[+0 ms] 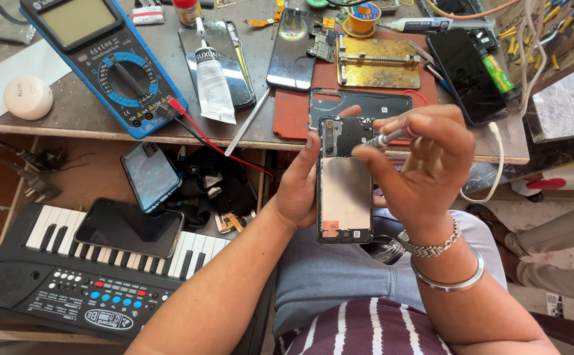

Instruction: The person unscrews small screws from the back of a disassembled smartphone using a screwdriver, placing the screws on the work mat. They then use a thin metal pry tool to scrape and pry along the edge of the phone frame while holding the phone steady on the bench.

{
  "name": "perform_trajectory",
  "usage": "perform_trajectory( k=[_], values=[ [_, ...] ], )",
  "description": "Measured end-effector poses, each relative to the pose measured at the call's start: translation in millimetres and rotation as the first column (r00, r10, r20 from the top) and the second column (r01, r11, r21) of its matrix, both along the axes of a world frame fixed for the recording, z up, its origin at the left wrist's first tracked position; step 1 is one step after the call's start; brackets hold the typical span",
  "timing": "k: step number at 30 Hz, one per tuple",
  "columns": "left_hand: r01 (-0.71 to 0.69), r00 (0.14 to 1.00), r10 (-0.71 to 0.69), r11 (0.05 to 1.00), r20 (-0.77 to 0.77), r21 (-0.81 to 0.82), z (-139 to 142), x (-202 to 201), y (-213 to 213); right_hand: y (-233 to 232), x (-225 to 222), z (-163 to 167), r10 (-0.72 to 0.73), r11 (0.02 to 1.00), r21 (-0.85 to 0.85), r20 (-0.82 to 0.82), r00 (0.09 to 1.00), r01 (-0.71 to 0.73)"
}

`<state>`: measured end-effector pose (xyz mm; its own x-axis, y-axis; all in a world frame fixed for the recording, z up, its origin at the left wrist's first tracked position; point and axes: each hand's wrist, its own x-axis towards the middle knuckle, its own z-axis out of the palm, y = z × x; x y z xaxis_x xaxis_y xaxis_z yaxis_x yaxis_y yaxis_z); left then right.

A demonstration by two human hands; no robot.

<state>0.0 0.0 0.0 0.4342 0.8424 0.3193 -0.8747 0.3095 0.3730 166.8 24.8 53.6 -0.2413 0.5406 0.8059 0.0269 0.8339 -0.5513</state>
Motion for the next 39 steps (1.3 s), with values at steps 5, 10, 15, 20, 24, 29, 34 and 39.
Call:
perform_trajectory(
  k=[5, 10, 15, 20, 24, 29, 34, 39],
  values=[
    [-0.019, 1.0, 0.019, 1.0, -0.021, 0.015, -3.1, 7.9, 4.1, -6.6, -3.1, -2.7, -0.01, 0.949, -0.313, -0.116, 0.993, -0.027],
    [0.006, 1.0, -0.005, 0.998, 0.007, -0.065, -4.4, 10.6, -2.9, -13.6, -5.1, 2.6, 0.044, 0.996, -0.079, -0.056, 0.997, -0.048],
    [0.042, 0.998, -0.043, 0.999, 0.046, 0.022, -0.1, 14.4, -2.9, -21.8, -7.0, 8.4, -0.121, 0.906, -0.423, -0.206, 0.971, 0.024],
    [0.077, 0.997, -0.077, 0.997, 0.017, 0.03, 2.8, 14.3, -5.2, -24.9, -9.6, 14.4, 0.0, 0.989, -0.145, -0.106, 0.994, -0.016],
    [0.059, 0.997, -0.063, 0.994, -0.04, -0.094, -5.6, 16.9, -3.2, -22.0, -11.0, 10.5, -0.065, 0.998, 0.014, -0.026, 0.998, 0.065],
    [0.155, 0.982, -0.158, 0.987, 0.104, 0.036, -15.7, 15.5, 2.4, -19.1, -12.2, 1.0, -0.047, 0.905, -0.417, -0.29, 0.956, -0.082],
    [0.104, 0.992, -0.095, 0.986, 0.077, -0.133, -14.9, 14.3, 8.0, -5.7, -15.1, -1.6, -0.067, 0.998, -0.011, -0.036, 0.997, 0.067],
    [0.243, 0.92, -0.212, 0.968, 0.33, -0.056, -19.7, 13.6, 18.3, 7.3, -19.1, -5.9, 0.014, 0.991, -0.131, -0.095, 0.995, -0.026]
  ],
)
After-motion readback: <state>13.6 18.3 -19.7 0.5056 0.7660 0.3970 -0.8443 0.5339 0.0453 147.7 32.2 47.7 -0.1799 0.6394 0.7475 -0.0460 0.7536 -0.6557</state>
